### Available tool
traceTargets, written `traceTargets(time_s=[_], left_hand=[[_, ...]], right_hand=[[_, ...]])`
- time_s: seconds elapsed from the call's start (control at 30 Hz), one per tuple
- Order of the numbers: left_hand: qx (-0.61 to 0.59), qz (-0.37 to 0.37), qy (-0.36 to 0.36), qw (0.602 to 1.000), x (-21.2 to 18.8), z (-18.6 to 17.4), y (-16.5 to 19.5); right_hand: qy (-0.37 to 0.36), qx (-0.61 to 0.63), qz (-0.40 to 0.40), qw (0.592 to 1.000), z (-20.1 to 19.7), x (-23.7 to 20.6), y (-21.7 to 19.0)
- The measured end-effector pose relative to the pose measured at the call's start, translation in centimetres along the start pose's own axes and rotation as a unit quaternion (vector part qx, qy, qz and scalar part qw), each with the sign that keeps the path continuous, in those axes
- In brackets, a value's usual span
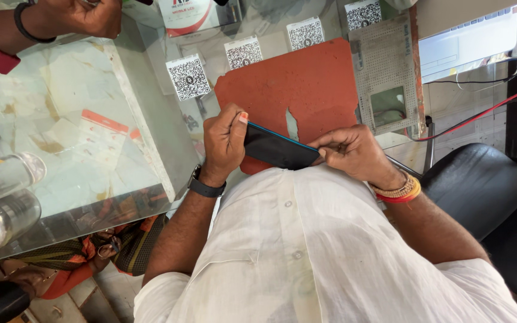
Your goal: The person holds a smartphone, pries open its back cover by hand, and removes the back panel and battery. They then use a screwdriver to unscrew and work on the internal components, handling the opened phone and its parts on a mat on the counter.
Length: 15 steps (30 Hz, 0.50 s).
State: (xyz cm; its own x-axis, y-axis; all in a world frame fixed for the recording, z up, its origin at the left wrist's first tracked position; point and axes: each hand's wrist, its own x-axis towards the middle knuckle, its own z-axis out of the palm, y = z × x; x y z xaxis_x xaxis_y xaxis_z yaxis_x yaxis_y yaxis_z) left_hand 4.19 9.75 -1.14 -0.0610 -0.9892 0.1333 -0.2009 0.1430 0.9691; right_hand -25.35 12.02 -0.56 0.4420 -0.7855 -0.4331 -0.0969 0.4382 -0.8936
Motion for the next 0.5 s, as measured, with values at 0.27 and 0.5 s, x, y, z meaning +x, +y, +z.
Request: traceTargets(time_s=[0.27,0.5], left_hand=[[0.007,0.021,-0.046,0.999,0.4,-0.1,0.5],[-0.001,0.004,-0.06,0.998,0.9,-0.1,0.7]], right_hand=[[-0.06,-0.066,0.032,0.996,-0.5,0.8,-1.6],[-0.038,-0.192,0.044,0.98,0.1,1.7,-2.8]])
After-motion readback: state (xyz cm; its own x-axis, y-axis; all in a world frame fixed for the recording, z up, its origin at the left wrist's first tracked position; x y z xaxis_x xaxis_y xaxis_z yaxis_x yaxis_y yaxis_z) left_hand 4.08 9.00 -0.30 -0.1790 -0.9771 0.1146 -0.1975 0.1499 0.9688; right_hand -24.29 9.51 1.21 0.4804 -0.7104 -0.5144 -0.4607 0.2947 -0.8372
